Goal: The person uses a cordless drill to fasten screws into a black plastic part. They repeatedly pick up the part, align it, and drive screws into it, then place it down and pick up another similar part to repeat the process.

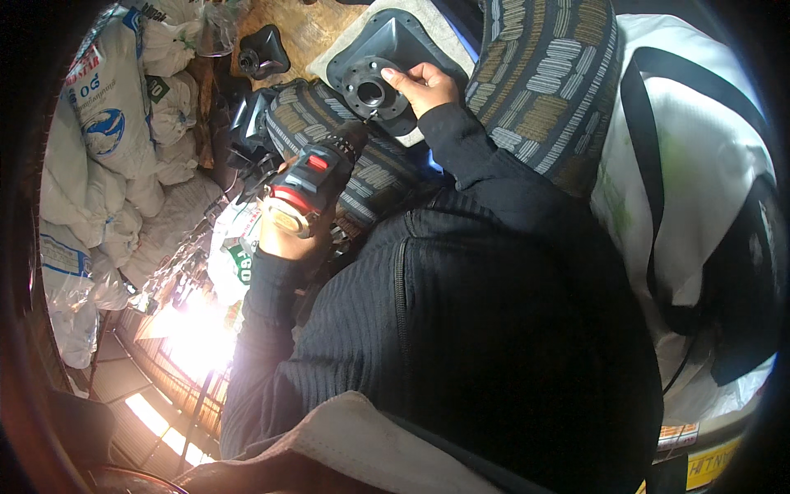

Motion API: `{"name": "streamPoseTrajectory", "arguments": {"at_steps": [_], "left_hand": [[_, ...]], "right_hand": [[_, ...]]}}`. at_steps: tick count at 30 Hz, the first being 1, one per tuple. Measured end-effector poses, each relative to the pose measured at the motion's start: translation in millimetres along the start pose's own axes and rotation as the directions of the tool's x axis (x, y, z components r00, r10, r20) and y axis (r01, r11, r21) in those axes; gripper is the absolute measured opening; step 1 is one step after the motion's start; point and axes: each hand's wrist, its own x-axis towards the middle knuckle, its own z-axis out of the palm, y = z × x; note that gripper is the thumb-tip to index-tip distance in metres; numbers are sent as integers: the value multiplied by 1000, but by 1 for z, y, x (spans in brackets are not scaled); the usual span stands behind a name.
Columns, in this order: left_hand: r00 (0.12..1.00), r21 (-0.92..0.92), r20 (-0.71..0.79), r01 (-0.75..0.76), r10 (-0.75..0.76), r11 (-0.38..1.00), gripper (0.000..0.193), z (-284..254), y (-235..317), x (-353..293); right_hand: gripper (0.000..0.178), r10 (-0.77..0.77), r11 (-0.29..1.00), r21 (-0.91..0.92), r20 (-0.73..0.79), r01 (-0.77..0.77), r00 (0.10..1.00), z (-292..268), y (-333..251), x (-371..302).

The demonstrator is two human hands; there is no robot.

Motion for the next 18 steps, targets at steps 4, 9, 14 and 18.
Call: {"name": "streamPoseTrajectory", "arguments": {"at_steps": [4, 9, 14, 18], "left_hand": [[997, -111, -56, 40, -46, 993, 55, -5, 10, 9], [990, -140, 84, 122, -111, 983, 58, 7, 5, 13], [999, -128, -12, 37, -39, 991, 30, 11, 7, 18], [989, -112, -137, -64, 48, 992, 35, 10, -5, 7]], "right_hand": [[27, -46, 998, 39, -8, 46, 999, 2, 3, -1], [26, 26, 1000, 4, -1, -26, 1000, 1, -1, -7], [27, -15, 1000, -19, -4, 15, 1000, -1, 4, -3], [30, -113, 994, -1, -13, 113, 994, 4, 12, 7]]}}
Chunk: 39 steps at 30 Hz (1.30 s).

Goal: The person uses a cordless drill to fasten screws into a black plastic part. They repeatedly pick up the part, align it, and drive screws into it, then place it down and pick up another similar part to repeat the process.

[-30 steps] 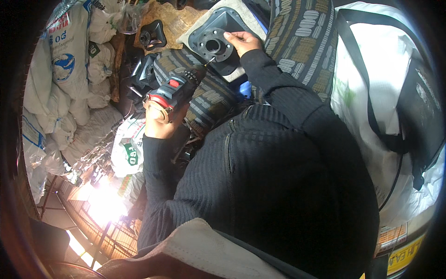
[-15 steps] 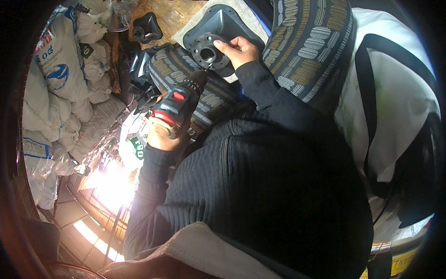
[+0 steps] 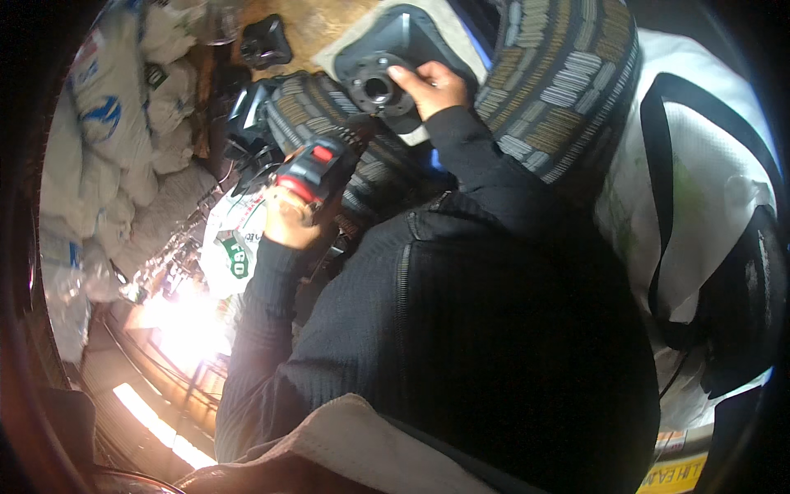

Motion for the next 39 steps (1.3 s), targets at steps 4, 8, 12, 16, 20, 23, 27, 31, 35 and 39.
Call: {"name": "streamPoseTrajectory", "arguments": {"at_steps": [4, 8, 12, 16, 20, 23, 27, 31, 35, 39], "left_hand": [[961, -238, -56, 250, -270, 938, 55, 5, 20, -32], [976, -152, 4, 217, -219, 964, 79, 46, 16, -78], [991, -94, 47, 128, -124, 987, 86, 94, -12, -114], [914, -727, -271, 10, -301, 687, 89, 70, -54, -134], [714, -937, -348, -285, -608, 201, 55, 51, -59, -124], [412, -876, -408, -428, -815, 222, 36, 30, -85, -145], [13, -765, -183, -630, -983, 134, 44, 45, -223, -198], [-463, -903, -416, 311, -783, 296, 56, 78, -300, -239], [-373, -722, -566, 655, -735, 224, 43, 111, -361, -230], [-499, -867, -441, 451, -746, 211, 45, 136, -410, -197]], "right_hand": [[29, 89, 980, 179, -6, -86, 996, -14, -9, 11], [29, 72, 966, 246, 23, -76, 997, -17, -35, 5], [18, 3, 948, 307, 270, -89, 963, -9, -65, -17], [11, -30, 985, 164, 494, -60, 869, 42, -98, -75], [25, 152, 979, 1, 669, -205, 728, 106, -77, -106], [42, 241, 969, -153, 775, -196, 584, 136, -85, -102], [36, 287, 901, 144, 512, -410, 810, 95, -74, -37], [20, 272, 907, 257, 248, -334, 930, 3, -67, 50], [18, 149, 919, 331, 209, -214, 966, -64, -87, 71], [26, 149, 978, 137, 86, -160, 985, -48, -110, 63]]}}
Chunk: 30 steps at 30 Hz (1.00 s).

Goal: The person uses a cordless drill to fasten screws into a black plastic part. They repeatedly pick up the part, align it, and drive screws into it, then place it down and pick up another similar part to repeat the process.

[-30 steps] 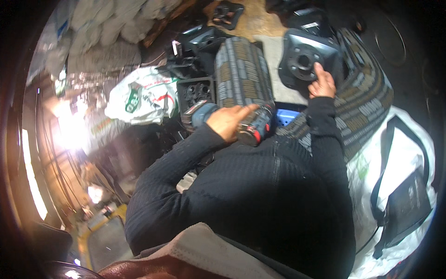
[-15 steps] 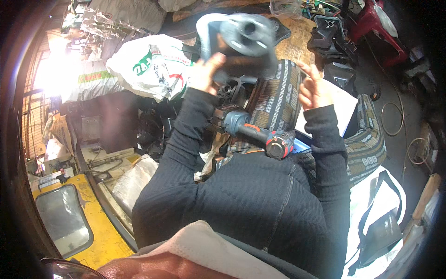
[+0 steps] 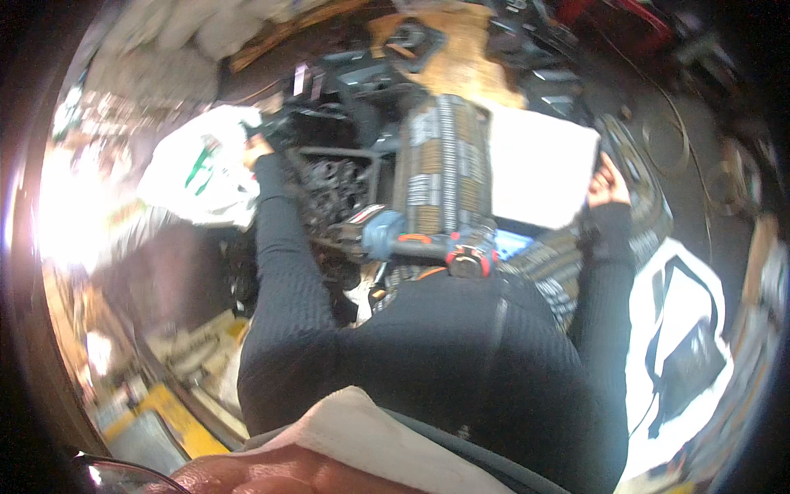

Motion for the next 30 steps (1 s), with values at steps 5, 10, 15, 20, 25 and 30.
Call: {"name": "streamPoseTrajectory", "arguments": {"at_steps": [5, 10, 15, 20, 25, 30], "left_hand": [[958, 367, 48, -281, 283, 887, 66, 0, -40, 97], [998, 503, 50, 3, -33, 864, 107, 11, 3, 25], [604, -323, 585, -439, 542, 838, 69, -92, 81, -147], [213, -337, 873, -390, 440, 857, 54, -180, 163, -269], [280, -310, 764, -630, 581, 712, 39, -180, 169, -279], [140, -496, 766, -493, 628, 715, 22, -195, 160, -291]], "right_hand": [[41, -5, 992, -124, 163, 26, 987, 37, -14, 25], [30, -477, 401, -778, 274, 484, 835, 12, -60, 173], [57, -377, -269, -934, 328, 236, 866, 66, -36, 226], [60, -132, -689, -707, 339, 160, 931, 111, -33, 254], [56, 159, -700, -606, 385, 379, 909, 133, -54, 240], [41, -112, -608, -567, 754, 555, 648, 155, -101, 176]]}}
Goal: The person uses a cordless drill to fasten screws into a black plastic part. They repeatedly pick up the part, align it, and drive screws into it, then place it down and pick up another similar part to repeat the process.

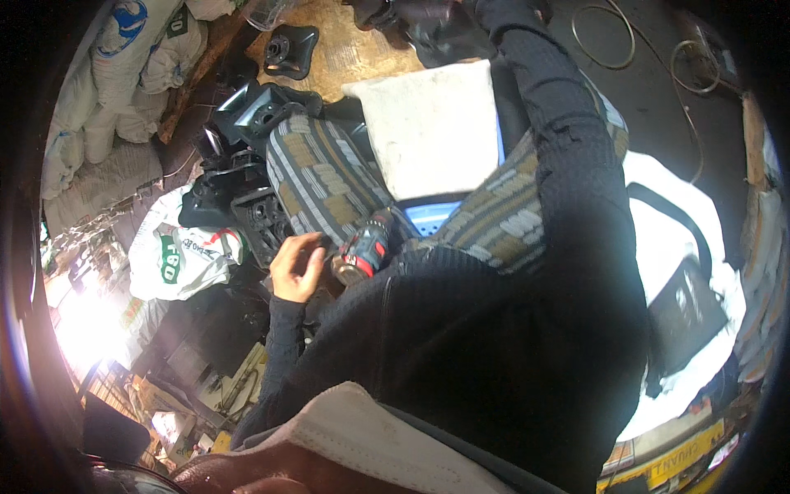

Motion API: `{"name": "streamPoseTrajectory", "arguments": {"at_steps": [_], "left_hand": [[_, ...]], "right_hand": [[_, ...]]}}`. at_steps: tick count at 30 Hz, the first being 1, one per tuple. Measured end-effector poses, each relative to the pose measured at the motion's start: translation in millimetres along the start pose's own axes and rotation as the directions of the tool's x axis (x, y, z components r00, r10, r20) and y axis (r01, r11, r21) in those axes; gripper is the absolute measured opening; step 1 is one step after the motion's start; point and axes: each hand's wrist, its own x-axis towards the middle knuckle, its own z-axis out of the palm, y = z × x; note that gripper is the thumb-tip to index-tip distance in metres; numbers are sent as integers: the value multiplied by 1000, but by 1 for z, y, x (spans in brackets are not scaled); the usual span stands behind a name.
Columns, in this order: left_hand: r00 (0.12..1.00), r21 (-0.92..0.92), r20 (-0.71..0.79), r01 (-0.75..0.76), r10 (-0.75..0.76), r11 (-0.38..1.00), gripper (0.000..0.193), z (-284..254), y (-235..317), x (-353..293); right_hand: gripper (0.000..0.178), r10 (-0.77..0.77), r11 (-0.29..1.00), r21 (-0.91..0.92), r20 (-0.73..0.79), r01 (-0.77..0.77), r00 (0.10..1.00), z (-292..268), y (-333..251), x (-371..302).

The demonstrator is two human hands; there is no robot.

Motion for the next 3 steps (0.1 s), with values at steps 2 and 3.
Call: {"name": "streamPoseTrajectory", "arguments": {"at_steps": [2, 3], "left_hand": [[986, 108, 46, -164, 160, 981, 22, 4, -9, -8], [995, 24, 9, -99, 98, 995, 21, -1, -13, -6]], "right_hand": [[45, 122, 962, 251, -32, -111, 992, -46, 2, -15], [46, 88, 924, 376, -20, -74, 996, -65, 19, -31]]}}
